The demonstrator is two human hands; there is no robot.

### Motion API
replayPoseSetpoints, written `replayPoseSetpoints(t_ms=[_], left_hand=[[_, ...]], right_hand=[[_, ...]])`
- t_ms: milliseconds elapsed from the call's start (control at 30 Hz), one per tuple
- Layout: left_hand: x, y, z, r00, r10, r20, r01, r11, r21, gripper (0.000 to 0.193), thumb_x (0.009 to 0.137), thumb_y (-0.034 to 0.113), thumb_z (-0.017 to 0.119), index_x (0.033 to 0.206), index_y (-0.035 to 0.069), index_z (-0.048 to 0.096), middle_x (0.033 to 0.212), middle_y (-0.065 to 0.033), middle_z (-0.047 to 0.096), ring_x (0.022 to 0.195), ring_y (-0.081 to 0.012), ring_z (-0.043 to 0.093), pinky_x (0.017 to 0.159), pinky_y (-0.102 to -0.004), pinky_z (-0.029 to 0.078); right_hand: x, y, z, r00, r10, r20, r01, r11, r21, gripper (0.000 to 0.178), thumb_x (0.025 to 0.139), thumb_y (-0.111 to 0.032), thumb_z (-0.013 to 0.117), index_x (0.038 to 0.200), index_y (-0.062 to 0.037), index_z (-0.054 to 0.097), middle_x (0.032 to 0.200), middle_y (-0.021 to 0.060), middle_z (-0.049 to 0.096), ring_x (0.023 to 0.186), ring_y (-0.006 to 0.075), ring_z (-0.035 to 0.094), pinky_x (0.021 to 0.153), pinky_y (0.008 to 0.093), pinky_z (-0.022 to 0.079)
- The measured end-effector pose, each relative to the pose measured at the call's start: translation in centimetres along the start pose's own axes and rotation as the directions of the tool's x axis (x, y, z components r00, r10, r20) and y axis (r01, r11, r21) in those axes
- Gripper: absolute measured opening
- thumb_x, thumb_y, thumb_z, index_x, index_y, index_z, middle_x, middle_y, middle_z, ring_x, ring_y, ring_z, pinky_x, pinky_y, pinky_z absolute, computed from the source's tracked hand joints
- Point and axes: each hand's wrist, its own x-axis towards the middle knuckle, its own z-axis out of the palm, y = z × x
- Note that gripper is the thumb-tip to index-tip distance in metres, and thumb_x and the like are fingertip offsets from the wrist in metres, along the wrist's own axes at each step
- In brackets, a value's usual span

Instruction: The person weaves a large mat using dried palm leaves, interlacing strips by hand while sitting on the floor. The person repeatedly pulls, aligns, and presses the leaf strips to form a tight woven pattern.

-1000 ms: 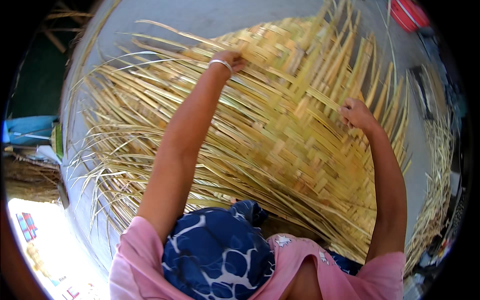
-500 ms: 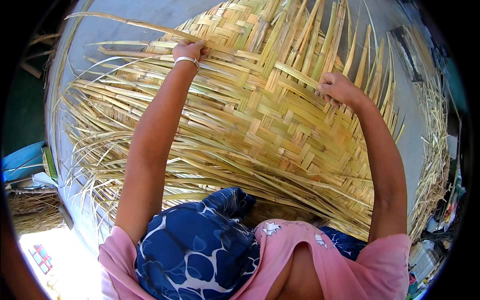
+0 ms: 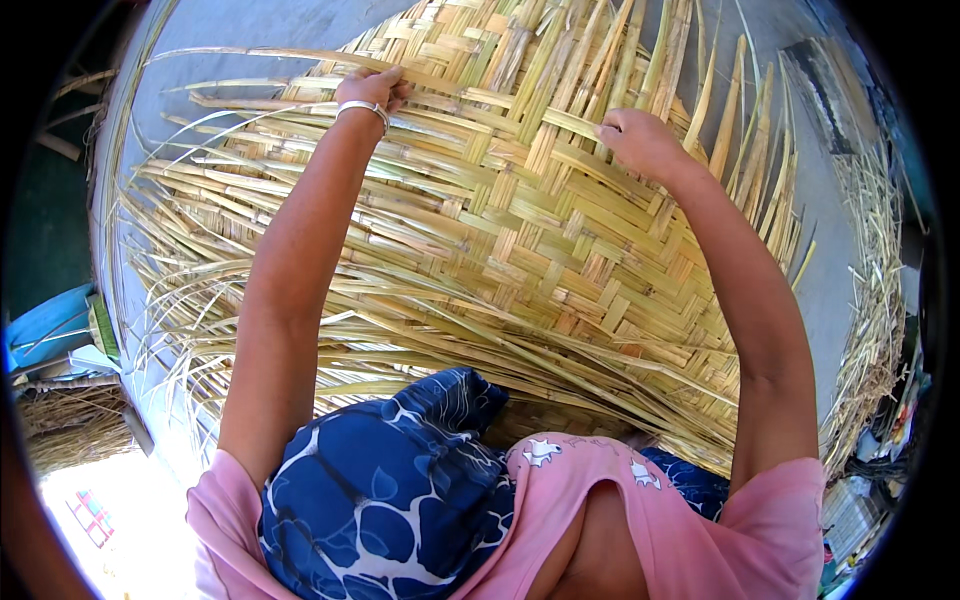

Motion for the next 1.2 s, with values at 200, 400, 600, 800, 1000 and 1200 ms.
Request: replayPoseSetpoints(t_ms=[200, 400, 600, 800, 1000, 1200], left_hand=[[0.3, -0.2, -0.9, 1.0, 0.028, 0.013, -0.028, 0.999, 0.025, 0.016, 0.081, 0.012, 0.068, 0.087, 0.002, 0.056, 0.073, -0.0071, 0.064, 0.057, -0.011, 0.062, 0.04, -0.0202, 0.042], [1.1, -0.2, -1.2, 0.996, 0.082, 0.031, -0.083, 0.996, 0.015, 0.015, 0.081, 0.011, 0.067, 0.085, 0.001, 0.057, 0.068, -0.0069, 0.063, 0.054, -0.0116, 0.06, 0.04, -0.0207, 0.042], [0.2, 1.0, -1.9, 0.995, 0.089, 0.037, -0.091, 0.995, 0.04, 0.014, 0.082, 0.014, 0.066, 0.086, 0.003, 0.058, 0.071, -0.0042, 0.064, 0.056, -0.0095, 0.06, 0.043, -0.0194, 0.043], [0.0, -0.6, -1.5, 0.998, 0.061, -0.018, -0.06, 0.995, 0.076, 0.015, 0.081, 0.014, 0.067, 0.081, 0.003, 0.057, 0.071, -0.0065, 0.063, 0.056, -0.0094, 0.059, 0.041, -0.0207, 0.042], [0.5, -0.6, -0.8, 0.995, 0.072, -0.073, -0.065, 0.994, 0.085, 0.016, 0.08, 0.012, 0.068, 0.079, 0.002, 0.056, 0.071, -0.0068, 0.062, 0.055, -0.0106, 0.059, 0.041, -0.0213, 0.041], [0.6, -1.0, -0.7, 0.988, 0.096, -0.119, -0.075, 0.982, 0.174, 0.017, 0.078, 0.014, 0.069, 0.079, 0.001, 0.059, 0.067, -0.0055, 0.061, 0.052, -0.0104, 0.058, 0.04, -0.0228, 0.04]], right_hand=[[-0.5, -1.7, -0.9, 0.999, 0.038, 0.035, -0.037, 0.999, -0.033, 0.03, 0.086, -0.03, 0.052, 0.093, -0.0024, 0.061, 0.082, 0.0155, 0.062, 0.078, 0.0302, 0.058, 0.069, 0.0387, 0.044], [0.4, -1.6, -0.7, 0.997, 0.059, 0.053, -0.065, 0.992, 0.106, 0.028, 0.086, -0.029, 0.053, 0.093, -0.0028, 0.062, 0.077, 0.0151, 0.061, 0.072, 0.0294, 0.058, 0.066, 0.0393, 0.045], [-0.3, -2.5, -0.9, 0.999, -0.008, 0.039, 0.005, 0.996, 0.088, 0.027, 0.085, -0.028, 0.054, 0.092, -0.0023, 0.061, 0.079, 0.0153, 0.062, 0.073, 0.03, 0.058, 0.068, 0.0397, 0.045], [-0.4, -1.2, 1.6, 0.999, 0.027, 0.031, -0.027, 1.0, -0.013, 0.028, 0.086, -0.03, 0.051, 0.093, -0.0048, 0.061, 0.089, 0.0159, 0.063, 0.085, 0.0335, 0.058, 0.073, 0.0415, 0.045], [0.4, -1.2, 2.2, 1.0, -0.006, -0.004, 0.005, 0.998, -0.061, 0.027, 0.086, -0.028, 0.049, 0.096, -0.0072, 0.062, 0.094, 0.0163, 0.063, 0.091, 0.0338, 0.059, 0.078, 0.0439, 0.046], [0.6, -1.6, 2.6, 1.0, -0.008, 0.004, 0.008, 0.992, -0.123, 0.026, 0.086, -0.026, 0.046, 0.094, -0.0062, 0.062, 0.093, 0.0172, 0.063, 0.088, 0.0356, 0.059, 0.077, 0.0451, 0.047]])
